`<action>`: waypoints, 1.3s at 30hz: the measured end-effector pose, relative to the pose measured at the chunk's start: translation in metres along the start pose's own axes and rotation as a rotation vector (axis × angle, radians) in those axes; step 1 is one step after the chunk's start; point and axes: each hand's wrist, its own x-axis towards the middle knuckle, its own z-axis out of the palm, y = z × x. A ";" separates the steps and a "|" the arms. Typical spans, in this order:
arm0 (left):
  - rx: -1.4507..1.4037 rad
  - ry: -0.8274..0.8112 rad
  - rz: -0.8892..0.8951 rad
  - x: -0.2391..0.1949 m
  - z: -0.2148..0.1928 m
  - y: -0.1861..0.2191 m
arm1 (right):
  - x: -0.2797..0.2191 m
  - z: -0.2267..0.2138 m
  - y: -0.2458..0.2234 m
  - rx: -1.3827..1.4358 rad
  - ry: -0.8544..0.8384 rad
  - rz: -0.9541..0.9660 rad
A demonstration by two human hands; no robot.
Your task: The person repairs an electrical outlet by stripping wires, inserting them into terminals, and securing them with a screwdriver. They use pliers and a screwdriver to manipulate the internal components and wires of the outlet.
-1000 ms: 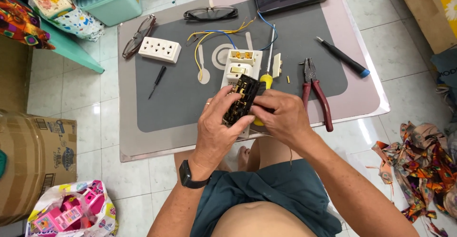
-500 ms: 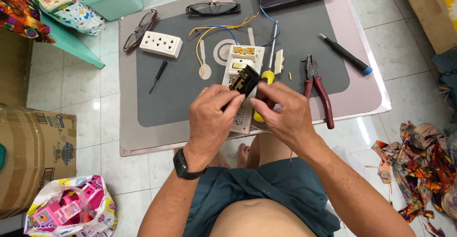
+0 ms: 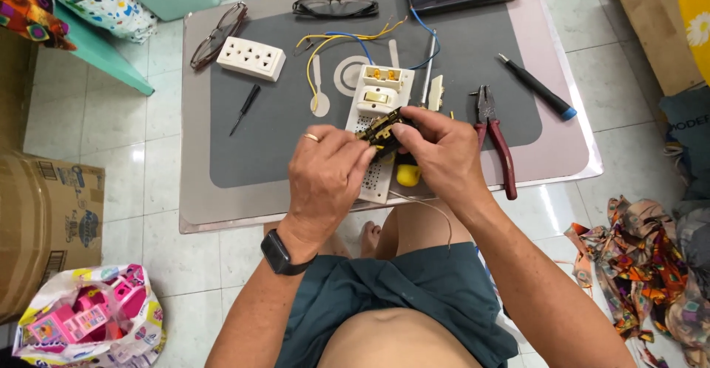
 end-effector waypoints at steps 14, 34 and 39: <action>-0.123 -0.023 -0.069 -0.038 0.002 -0.005 | -0.004 -0.094 0.012 -0.660 0.204 -0.386; -0.184 0.042 -0.178 -0.040 0.020 0.008 | -0.042 -0.112 -0.054 -0.421 0.256 -0.275; -0.097 0.033 -0.114 -0.043 0.021 0.008 | -0.037 -0.073 -0.087 -0.847 -0.058 -0.582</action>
